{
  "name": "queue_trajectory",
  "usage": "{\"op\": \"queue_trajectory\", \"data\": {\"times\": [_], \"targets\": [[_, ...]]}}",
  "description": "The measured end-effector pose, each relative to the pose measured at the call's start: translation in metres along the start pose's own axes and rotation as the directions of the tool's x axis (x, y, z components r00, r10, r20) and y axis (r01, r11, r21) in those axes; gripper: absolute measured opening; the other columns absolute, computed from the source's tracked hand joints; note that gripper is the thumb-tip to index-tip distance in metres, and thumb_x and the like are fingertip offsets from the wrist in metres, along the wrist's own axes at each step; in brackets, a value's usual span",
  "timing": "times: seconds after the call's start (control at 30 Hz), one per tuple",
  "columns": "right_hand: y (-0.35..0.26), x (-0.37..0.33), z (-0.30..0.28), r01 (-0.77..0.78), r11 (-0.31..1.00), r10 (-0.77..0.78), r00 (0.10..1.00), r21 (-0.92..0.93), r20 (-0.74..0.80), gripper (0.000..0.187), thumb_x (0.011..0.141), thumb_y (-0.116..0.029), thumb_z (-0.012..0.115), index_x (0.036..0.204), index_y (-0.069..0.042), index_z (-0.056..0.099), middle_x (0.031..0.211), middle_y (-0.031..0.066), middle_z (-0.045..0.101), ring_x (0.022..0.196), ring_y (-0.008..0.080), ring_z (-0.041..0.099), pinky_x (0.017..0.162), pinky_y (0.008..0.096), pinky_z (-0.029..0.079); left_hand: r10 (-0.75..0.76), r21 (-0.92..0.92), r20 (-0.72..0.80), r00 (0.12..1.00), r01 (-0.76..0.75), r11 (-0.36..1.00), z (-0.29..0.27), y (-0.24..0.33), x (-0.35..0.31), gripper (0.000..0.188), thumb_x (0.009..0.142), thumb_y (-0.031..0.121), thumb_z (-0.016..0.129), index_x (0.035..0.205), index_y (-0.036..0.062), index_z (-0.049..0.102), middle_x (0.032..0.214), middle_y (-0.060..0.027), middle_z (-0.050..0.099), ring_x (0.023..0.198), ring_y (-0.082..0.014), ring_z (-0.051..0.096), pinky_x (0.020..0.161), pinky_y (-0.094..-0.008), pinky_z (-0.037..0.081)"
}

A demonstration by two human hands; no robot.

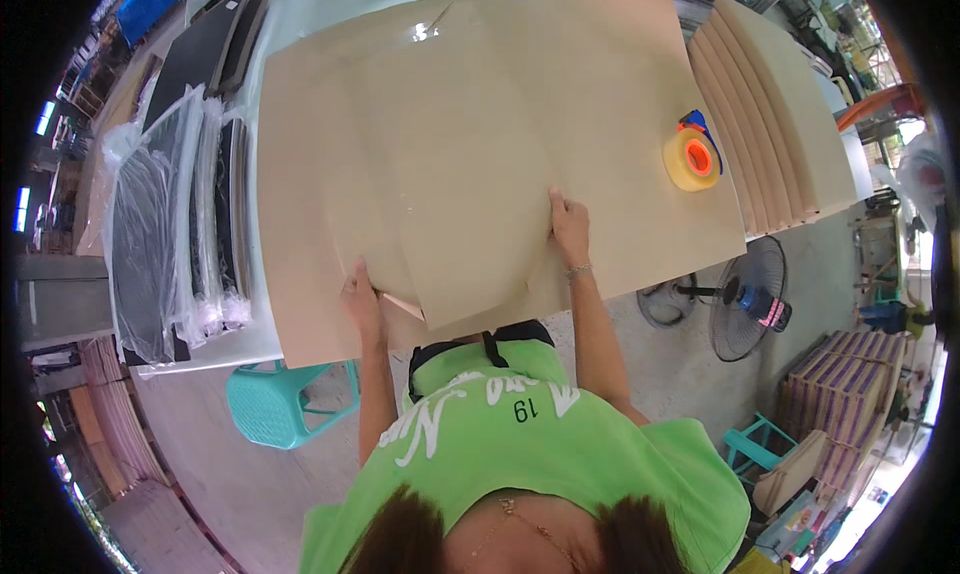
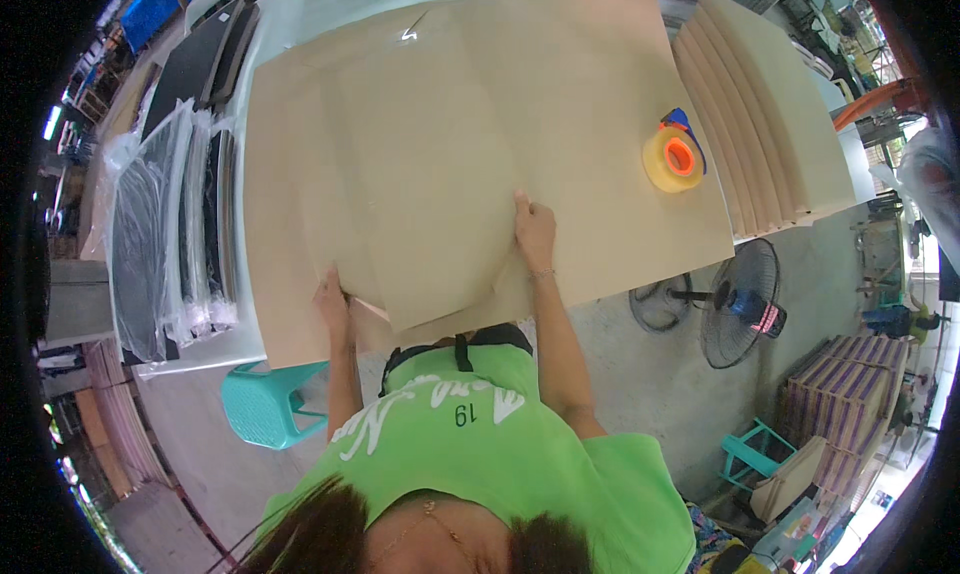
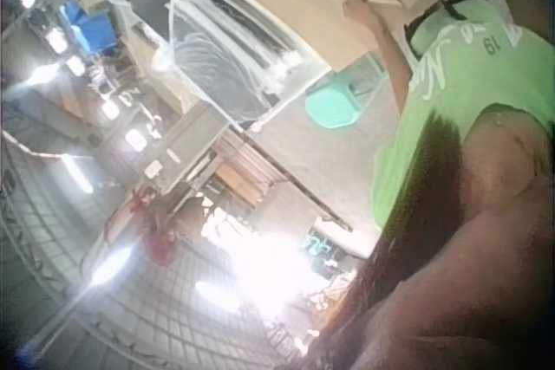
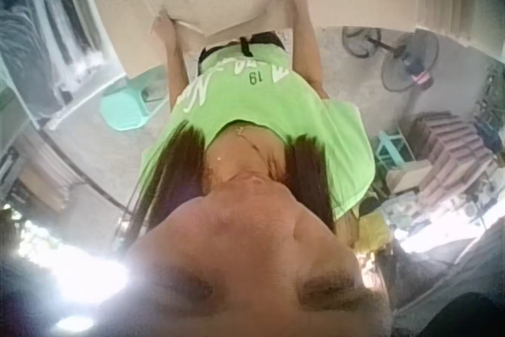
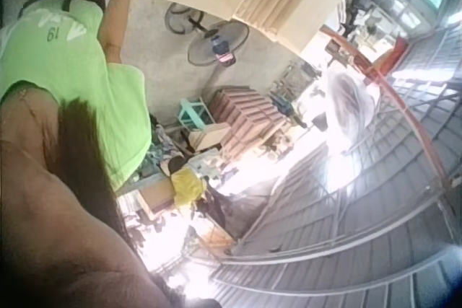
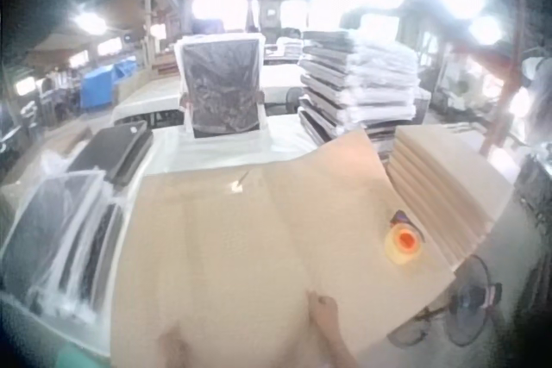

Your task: The person packages framed items by placing each one on a sheet of brown paper, folding the paper over the item, and securing it with packing tape from a tape dispenser.

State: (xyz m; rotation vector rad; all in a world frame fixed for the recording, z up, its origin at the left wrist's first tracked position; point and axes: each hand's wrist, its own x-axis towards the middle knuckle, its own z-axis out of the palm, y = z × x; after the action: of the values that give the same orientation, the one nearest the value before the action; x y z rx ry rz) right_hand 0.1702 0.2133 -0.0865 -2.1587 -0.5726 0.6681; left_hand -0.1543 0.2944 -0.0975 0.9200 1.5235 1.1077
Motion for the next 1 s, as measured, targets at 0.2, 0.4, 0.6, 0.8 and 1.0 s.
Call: {"op": "queue_trajectory", "data": {"times": [0.2,0.4,0.6,0.8,1.0], "targets": [[0.024,-0.084,0.003,0.018,0.986,-0.052,0.978,0.165,0.203,0.044,0.095,-0.033,0.054,0.069,0.002,0.053,0.055,0.0068,0.050,0.053,0.0141,0.050,0.050,0.0326,0.040,-0.192,0.083,0.210,0.959,0.178,0.980,0.002,0.017,-0.067,0.039,0.095,0.037,0.058,0.068,0.0097,0.050,0.060,0.0033,0.043,0.052,-0.0080,0.039,0.047,-0.0245,0.032],[-0.024,-0.073,-0.074,-0.288,0.957,0.196,0.687,0.014,0.700,0.031,0.095,-0.021,0.051,0.073,-0.001,0.059,0.058,0.0046,0.058,0.051,0.0101,0.052,0.050,0.0245,0.042,-0.431,0.411,0.371,0.823,0.271,0.871,-0.063,0.052,-0.046,0.031,0.095,0.029,0.057,0.081,0.0020,0.062,0.069,-0.0089,0.064,0.060,-0.0120,0.059,0.053,-0.0279,0.043],[-0.115,0.164,0.015,0.817,0.576,-0.803,0.567,-0.004,0.182,0.040,0.090,-0.005,0.051,0.129,-0.007,0.053,0.143,0.0174,0.042,0.131,0.0381,0.039,0.109,0.0441,0.033,0.529,0.458,0.595,0.605,-0.796,0.395,0.088,0.132,0.121,0.041,0.093,0.022,0.056,0.130,0.0065,0.051,0.139,-0.0156,0.044,0.127,-0.0343,0.043,0.102,-0.0411,0.040],[-0.152,0.216,0.119,0.917,0.112,-0.858,0.284,-0.384,0.428,0.051,0.098,-0.034,0.042,0.141,-0.006,0.040,0.149,0.0138,0.037,0.137,0.0349,0.033,0.112,0.0451,0.028,0.457,0.498,0.778,0.431,-0.867,-0.031,0.195,0.098,0.205,0.055,0.097,0.042,0.043,0.147,0.0190,0.034,0.154,-0.0100,0.028,0.142,-0.0331,0.024,0.116,-0.0497,0.017],[-0.104,0.130,0.071,0.981,0.053,-0.750,0.161,-0.184,0.642,0.058,0.098,-0.037,0.041,0.145,-0.003,0.032,0.151,0.0117,0.033,0.140,0.0309,0.029,0.115,0.0436,0.024,0.219,0.231,0.953,0.211,-0.970,-0.070,0.152,0.071,0.115,0.056,0.098,0.045,0.037,0.149,0.0225,0.030,0.157,-0.0050,0.023,0.145,-0.0304,0.017,0.117,-0.0505,0.011]]}}
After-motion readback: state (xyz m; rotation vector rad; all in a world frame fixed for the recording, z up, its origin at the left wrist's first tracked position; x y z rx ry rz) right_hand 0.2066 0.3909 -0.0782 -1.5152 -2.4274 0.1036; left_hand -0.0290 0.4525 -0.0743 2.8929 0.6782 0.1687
